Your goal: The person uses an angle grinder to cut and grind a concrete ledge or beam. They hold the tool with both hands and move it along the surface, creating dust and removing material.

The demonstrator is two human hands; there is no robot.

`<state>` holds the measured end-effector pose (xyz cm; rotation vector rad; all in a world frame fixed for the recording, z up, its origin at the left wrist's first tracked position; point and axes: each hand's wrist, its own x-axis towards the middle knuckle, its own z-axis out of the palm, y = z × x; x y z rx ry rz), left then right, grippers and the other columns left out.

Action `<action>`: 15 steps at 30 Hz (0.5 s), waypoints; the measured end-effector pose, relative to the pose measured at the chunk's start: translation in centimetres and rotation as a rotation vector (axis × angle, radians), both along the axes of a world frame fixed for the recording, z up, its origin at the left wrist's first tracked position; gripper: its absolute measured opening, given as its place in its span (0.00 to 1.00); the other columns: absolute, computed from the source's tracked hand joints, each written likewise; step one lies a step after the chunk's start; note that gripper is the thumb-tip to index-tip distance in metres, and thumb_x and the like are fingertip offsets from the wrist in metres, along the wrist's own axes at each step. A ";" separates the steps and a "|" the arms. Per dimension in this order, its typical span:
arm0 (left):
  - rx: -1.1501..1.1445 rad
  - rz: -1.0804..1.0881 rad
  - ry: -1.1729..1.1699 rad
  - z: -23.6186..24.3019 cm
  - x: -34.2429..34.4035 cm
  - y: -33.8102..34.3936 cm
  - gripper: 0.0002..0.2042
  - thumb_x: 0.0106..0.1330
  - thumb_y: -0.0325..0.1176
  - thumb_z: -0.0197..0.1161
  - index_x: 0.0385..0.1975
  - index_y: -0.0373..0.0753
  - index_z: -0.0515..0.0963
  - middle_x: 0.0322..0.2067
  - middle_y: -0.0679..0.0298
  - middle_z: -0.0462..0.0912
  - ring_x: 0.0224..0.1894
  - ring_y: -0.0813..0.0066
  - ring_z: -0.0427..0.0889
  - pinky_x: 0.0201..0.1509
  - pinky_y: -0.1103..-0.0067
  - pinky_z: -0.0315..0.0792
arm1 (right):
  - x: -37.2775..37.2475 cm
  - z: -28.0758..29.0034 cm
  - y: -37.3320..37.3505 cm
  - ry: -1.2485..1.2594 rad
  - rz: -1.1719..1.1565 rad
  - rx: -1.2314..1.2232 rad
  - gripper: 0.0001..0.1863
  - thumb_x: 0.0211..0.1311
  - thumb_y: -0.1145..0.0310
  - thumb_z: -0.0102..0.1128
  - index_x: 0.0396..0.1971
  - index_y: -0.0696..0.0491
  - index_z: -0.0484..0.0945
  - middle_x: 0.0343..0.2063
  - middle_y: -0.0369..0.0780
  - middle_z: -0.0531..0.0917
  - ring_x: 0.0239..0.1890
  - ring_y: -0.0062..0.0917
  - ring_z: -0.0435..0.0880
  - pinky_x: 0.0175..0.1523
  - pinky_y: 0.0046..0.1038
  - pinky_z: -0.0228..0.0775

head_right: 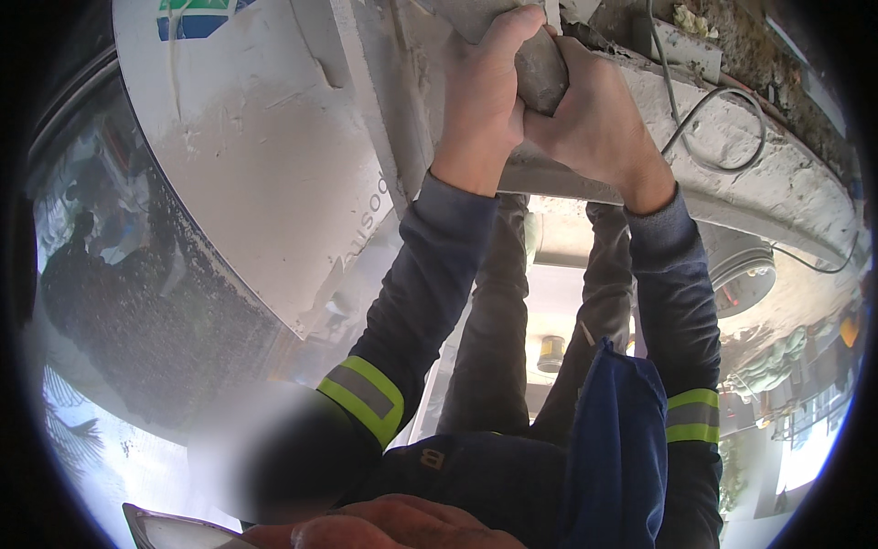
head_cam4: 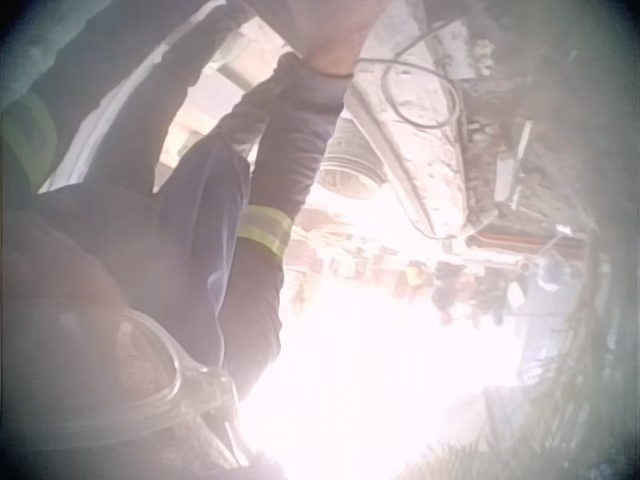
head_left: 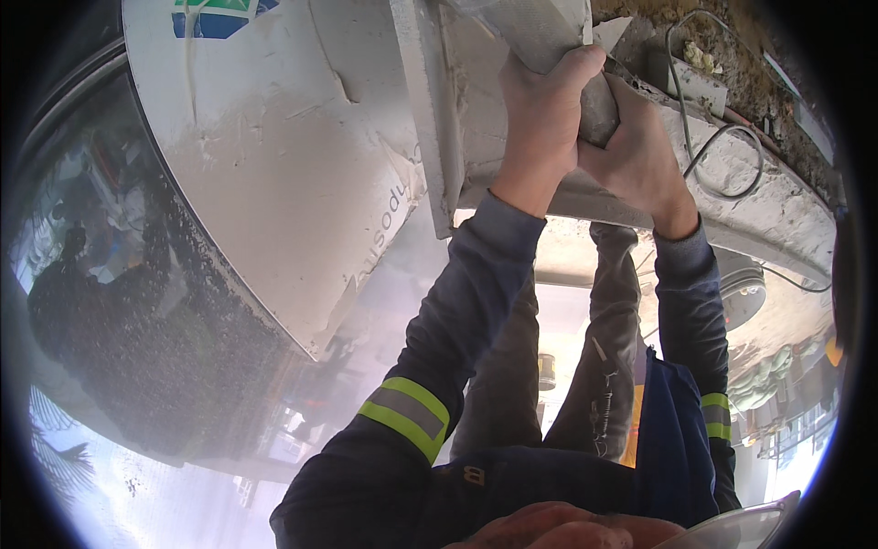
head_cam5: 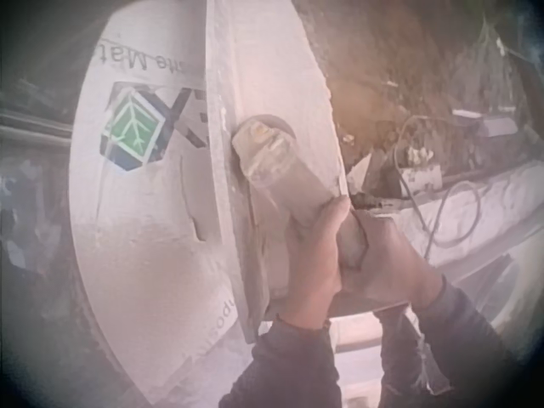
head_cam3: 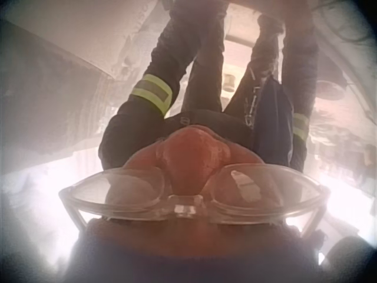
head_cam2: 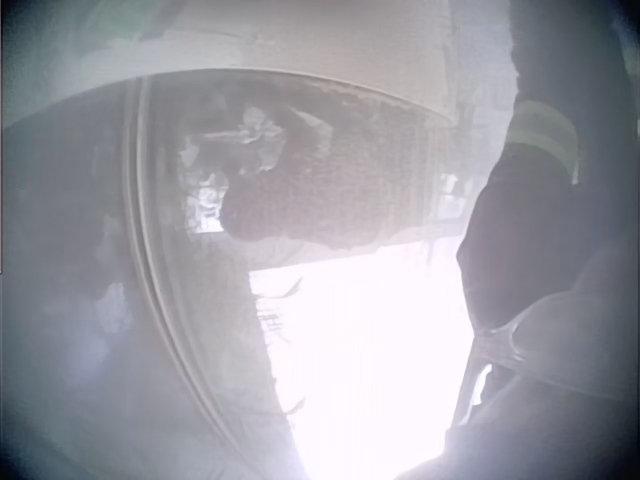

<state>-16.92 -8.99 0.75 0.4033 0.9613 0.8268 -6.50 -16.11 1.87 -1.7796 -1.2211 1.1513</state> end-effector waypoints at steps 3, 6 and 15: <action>-0.017 0.010 0.031 0.0 0.3 0.3 0.19 0.59 0.25 0.71 0.49 0.29 0.76 0.41 0.60 0.83 0.41 0.73 0.83 0.48 0.73 0.78 | 0.1 -0.1 0.0 -0.040 0.018 0.009 0.27 0.48 0.72 0.72 0.47 0.70 0.76 0.29 0.59 0.84 0.31 0.51 0.86 0.39 0.40 0.78; -0.032 -0.003 0.059 -0.5 0.0 -0.3 0.20 0.59 0.25 0.72 0.50 0.29 0.75 0.41 0.60 0.82 0.41 0.73 0.83 0.48 0.74 0.78 | -0.2 0.0 -0.4 0.001 -0.017 0.031 0.29 0.47 0.71 0.73 0.49 0.71 0.75 0.30 0.60 0.84 0.32 0.52 0.87 0.39 0.40 0.78; -0.072 -0.004 0.034 -0.2 -0.3 -2.2 0.20 0.58 0.25 0.72 0.50 0.31 0.74 0.42 0.60 0.81 0.42 0.74 0.82 0.47 0.75 0.78 | -0.4 0.9 -2.1 -0.011 0.000 -0.035 0.37 0.49 0.68 0.74 0.59 0.69 0.73 0.33 0.60 0.86 0.38 0.51 0.90 0.44 0.39 0.81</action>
